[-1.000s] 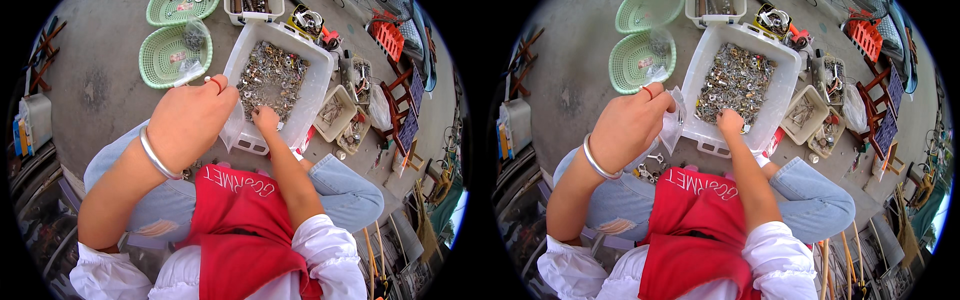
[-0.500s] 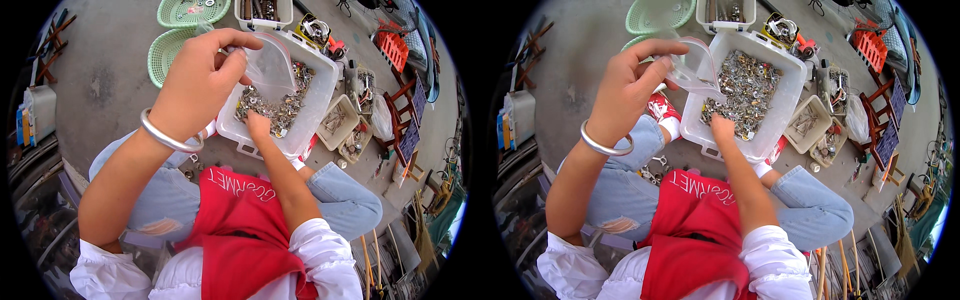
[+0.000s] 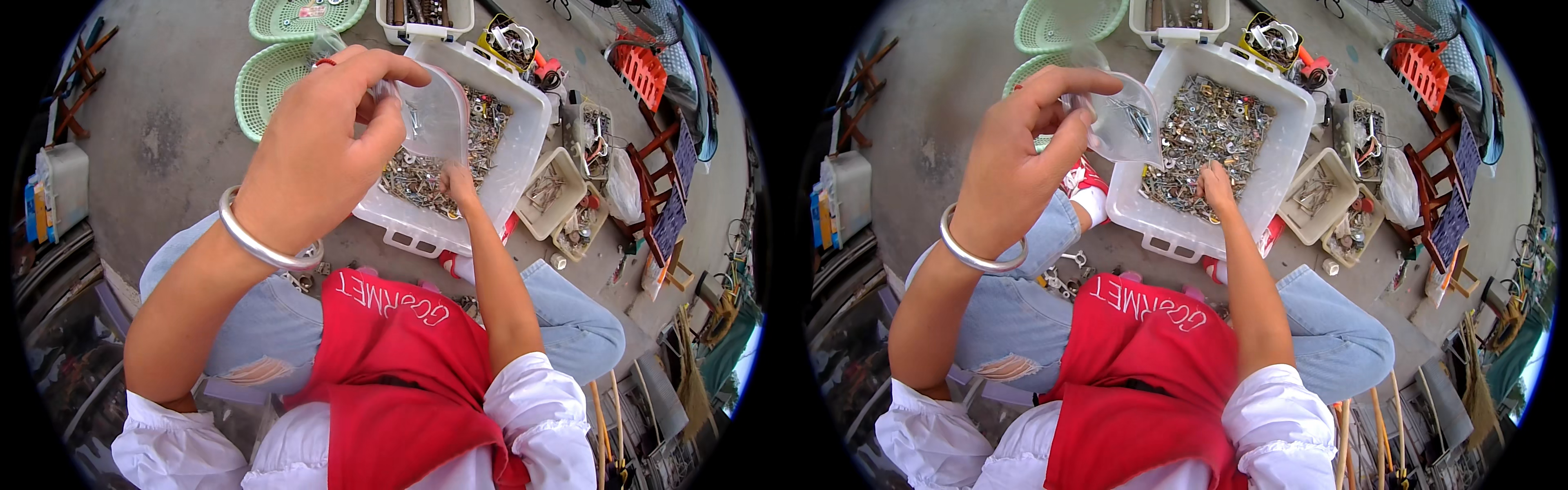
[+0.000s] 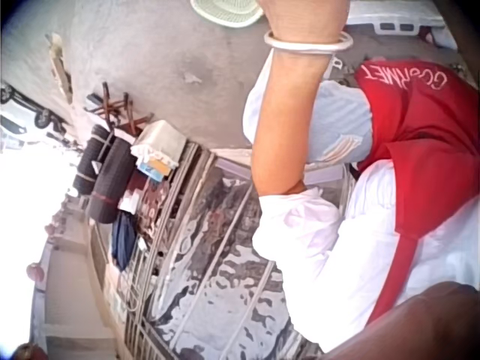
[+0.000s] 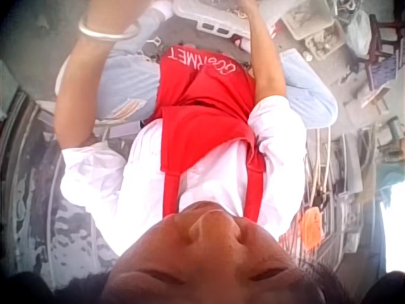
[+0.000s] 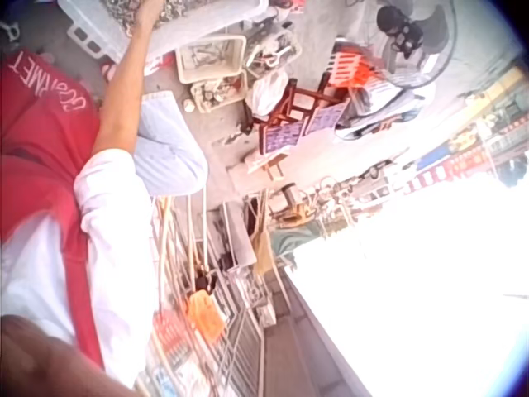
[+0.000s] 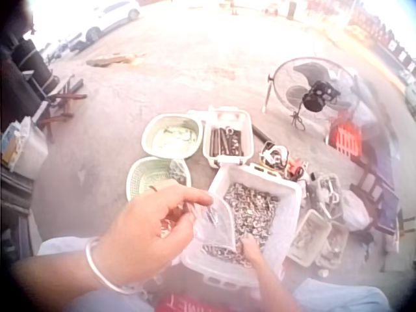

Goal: The person sits on the ground and sorts small metal hardware items from a white plastic bin into a clear plastic bag. They pick up individual pieces, inspect them, and place them into the bag, occasionally transferring items between the bin and two green baskets nearby.

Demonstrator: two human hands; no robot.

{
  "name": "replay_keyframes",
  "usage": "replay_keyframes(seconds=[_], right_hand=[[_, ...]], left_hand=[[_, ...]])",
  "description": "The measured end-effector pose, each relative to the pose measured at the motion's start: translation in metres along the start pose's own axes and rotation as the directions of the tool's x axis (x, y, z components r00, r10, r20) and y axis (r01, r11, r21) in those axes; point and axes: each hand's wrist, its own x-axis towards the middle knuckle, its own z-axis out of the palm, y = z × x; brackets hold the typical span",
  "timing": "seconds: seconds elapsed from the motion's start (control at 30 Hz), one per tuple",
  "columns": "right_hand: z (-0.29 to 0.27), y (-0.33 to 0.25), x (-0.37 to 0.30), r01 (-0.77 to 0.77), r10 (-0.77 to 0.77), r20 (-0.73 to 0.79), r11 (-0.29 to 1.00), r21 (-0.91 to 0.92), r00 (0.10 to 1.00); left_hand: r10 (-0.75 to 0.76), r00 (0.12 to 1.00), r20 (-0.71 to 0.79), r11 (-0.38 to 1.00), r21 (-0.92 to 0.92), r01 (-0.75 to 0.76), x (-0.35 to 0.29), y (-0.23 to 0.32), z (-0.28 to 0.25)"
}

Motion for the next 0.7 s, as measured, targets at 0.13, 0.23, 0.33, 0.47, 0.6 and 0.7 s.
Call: replay_keyframes(seconds=[0.13, 0.23, 0.33, 0.47, 0.6, 0.7], right_hand=[[0.035, -0.020, -0.011, 0.117, -0.277, -0.136, 0.733, -0.670, 0.951], [0.039, -0.019, -0.013, 0.101, -0.273, -0.111, 0.660, -0.745, 0.956], [0.031, 0.000, -0.008, 0.284, -0.474, -0.157, 0.726, -0.626, 0.866], [0.006, -0.096, -0.048, -0.034, -0.057, 0.187, 0.891, 0.452, 0.981], [-0.012, -0.171, -0.098, 0.016, -0.293, 0.266, 0.700, 0.714, 0.918], [-0.017, -0.204, -0.122, 0.108, -0.345, 0.320, 0.810, 0.576, 0.882]], left_hand=[[0.016, 1.000, 0.011, 1.000, 0.013, -0.016, -0.002, 0.001, 0.004], [-0.002, 1.000, 0.030, 1.000, 0.007, 0.002, 0.000, 0.000, 0.003], [0.034, 0.998, 0.048, 0.999, -0.005, -0.034, 0.003, 0.001, 0.005], [0.048, 0.998, 0.051, 0.985, 0.164, -0.056, -0.006, -0.020, 0.002], [0.119, 0.988, 0.103, 0.911, 0.384, -0.150, -0.010, -0.023, 0.003], [0.179, 0.974, 0.135, 0.833, 0.507, -0.223, -0.010, -0.021, 0.008]])
